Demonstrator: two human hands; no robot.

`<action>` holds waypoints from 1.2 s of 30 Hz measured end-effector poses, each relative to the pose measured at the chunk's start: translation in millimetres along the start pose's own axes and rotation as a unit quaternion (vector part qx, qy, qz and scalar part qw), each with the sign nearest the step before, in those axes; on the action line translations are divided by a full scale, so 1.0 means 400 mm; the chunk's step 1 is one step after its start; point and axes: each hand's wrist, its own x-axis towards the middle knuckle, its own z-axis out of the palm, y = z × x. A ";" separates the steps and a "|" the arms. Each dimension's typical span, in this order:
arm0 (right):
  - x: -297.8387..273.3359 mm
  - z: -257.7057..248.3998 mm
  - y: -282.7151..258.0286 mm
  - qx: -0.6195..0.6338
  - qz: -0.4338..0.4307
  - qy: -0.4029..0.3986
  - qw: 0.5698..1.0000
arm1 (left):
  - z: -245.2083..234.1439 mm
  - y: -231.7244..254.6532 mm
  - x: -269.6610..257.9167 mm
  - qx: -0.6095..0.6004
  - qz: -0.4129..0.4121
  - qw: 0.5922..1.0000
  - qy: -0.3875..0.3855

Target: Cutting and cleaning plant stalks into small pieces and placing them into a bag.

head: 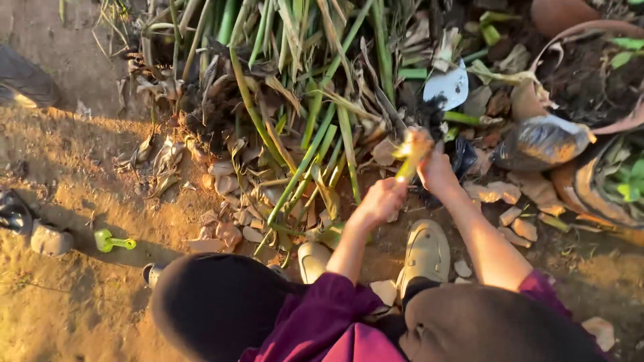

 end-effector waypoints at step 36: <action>-0.258 -0.043 -0.128 -0.228 -0.270 0.205 0.913 | -0.095 0.262 0.042 0.611 0.169 0.746 0.206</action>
